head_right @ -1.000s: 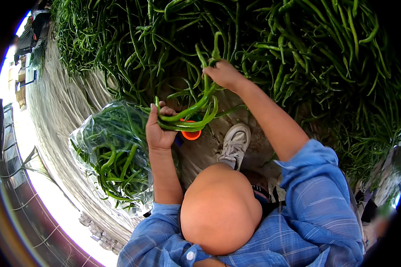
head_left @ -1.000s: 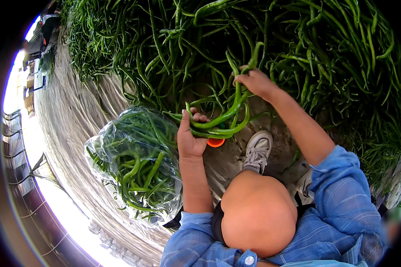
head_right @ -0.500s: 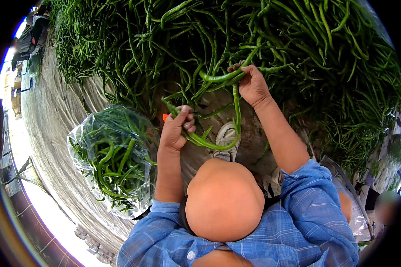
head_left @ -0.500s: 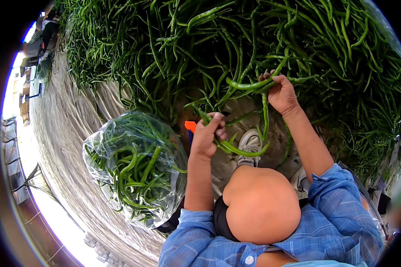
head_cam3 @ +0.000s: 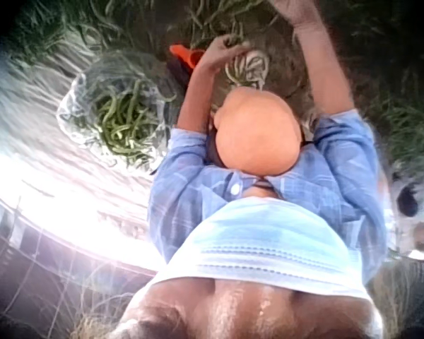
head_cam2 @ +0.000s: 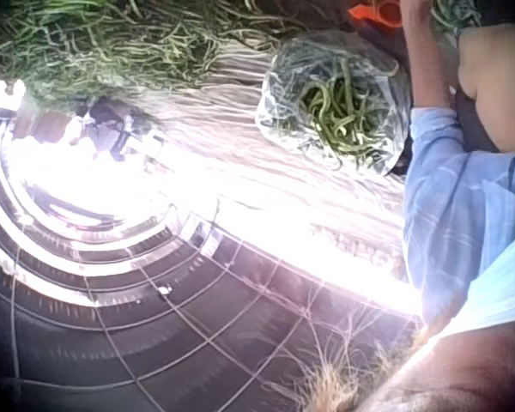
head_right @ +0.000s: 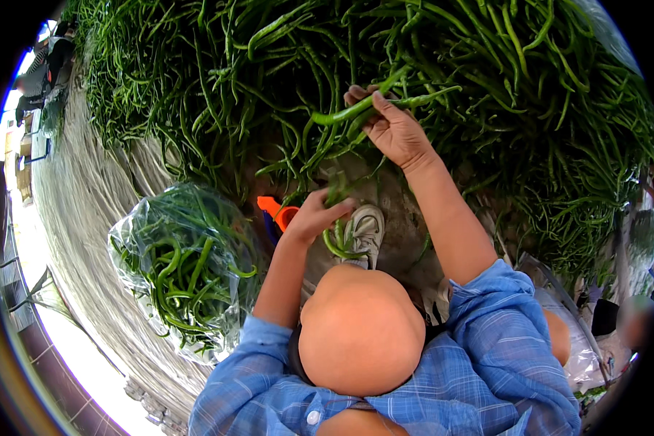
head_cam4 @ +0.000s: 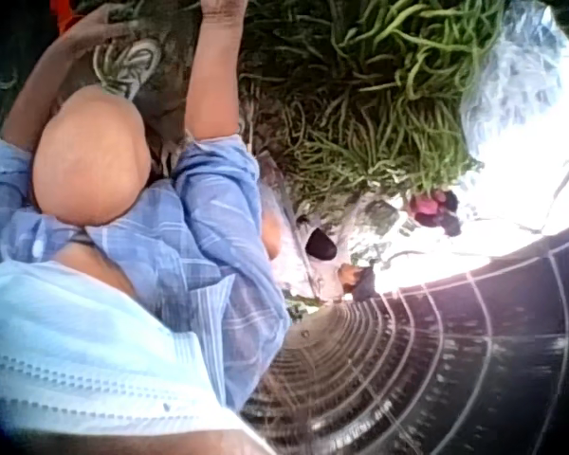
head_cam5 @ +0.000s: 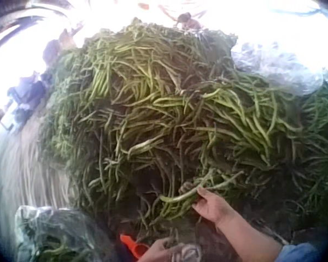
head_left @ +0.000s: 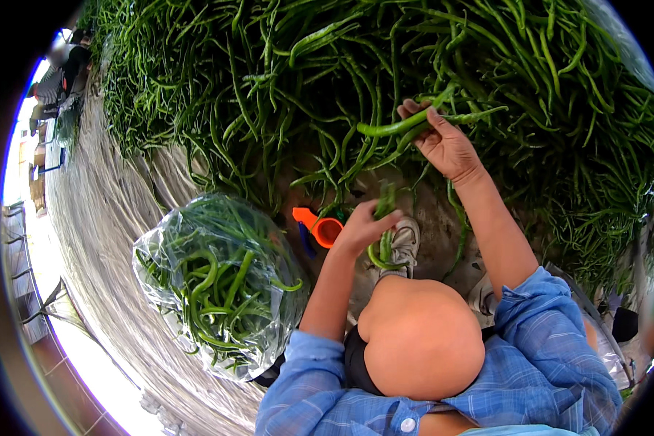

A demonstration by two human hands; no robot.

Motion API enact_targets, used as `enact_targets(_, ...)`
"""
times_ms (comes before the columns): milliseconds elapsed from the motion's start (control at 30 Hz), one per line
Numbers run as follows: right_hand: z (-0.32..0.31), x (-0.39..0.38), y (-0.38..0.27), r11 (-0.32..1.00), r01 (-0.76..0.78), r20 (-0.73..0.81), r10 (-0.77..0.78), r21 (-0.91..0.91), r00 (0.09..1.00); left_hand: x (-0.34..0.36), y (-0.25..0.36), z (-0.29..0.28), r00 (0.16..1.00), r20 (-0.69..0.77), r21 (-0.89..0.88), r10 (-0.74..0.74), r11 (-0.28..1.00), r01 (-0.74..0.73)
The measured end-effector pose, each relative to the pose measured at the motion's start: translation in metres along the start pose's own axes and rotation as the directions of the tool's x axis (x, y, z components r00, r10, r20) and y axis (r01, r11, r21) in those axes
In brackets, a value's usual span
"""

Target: The person sits on the ground and repeatedly picks handfuls of green beans from a large pile, then places them into a clear plastic bag. The person continues this cycle of gathering and bagging throughout the clip.

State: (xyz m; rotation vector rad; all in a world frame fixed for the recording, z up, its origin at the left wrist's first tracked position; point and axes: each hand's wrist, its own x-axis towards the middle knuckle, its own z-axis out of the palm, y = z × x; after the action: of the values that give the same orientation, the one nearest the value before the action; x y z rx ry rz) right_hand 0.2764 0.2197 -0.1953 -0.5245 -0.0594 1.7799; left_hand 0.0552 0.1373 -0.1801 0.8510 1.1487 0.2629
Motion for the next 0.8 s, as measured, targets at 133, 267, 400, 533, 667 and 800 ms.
enact_targets(133, 0.013, -0.011, -0.023, 0.978, 0.026, 0.044, -0.036, 0.206, 0.998, -0.03, -0.037, -0.03, 0.964, -0.217, -0.475, 0.15, 0.847, -0.239)
enact_targets(267, 0.017, -0.035, -0.014, 0.894, -0.116, 0.057, 0.101, 0.433, 0.993, -0.05, -0.014, -0.034, 0.914, -0.308, -0.731, 0.264, 0.549, -0.405)
enact_targets(400, 0.03, -0.071, -0.008, 0.941, -0.201, 0.098, 0.181, 0.271, 0.979, -0.044, 0.013, -0.03, 0.83, -0.26, -0.775, 0.493, 0.407, -0.484)
enact_targets(533, 0.065, -0.105, -0.02, 0.931, -0.194, 0.012, 0.208, -0.308, 0.978, -0.059, 0.042, -0.017, 0.818, -0.17, -0.833, 0.549, 0.363, -0.417)
enact_targets(667, 0.081, -0.123, -0.043, 0.898, -0.163, 0.064, 0.207, -0.409, 0.976, -0.067, 0.058, 0.001, 0.791, -0.239, -0.834, 0.563, 0.298, -0.465)
enact_targets(800, 0.093, -0.14, -0.06, 0.768, -0.12, 0.136, 0.261, -0.63, 0.956, -0.091, 0.072, 0.01, 0.77, -0.194, -0.901, 0.608, 0.199, -0.385)
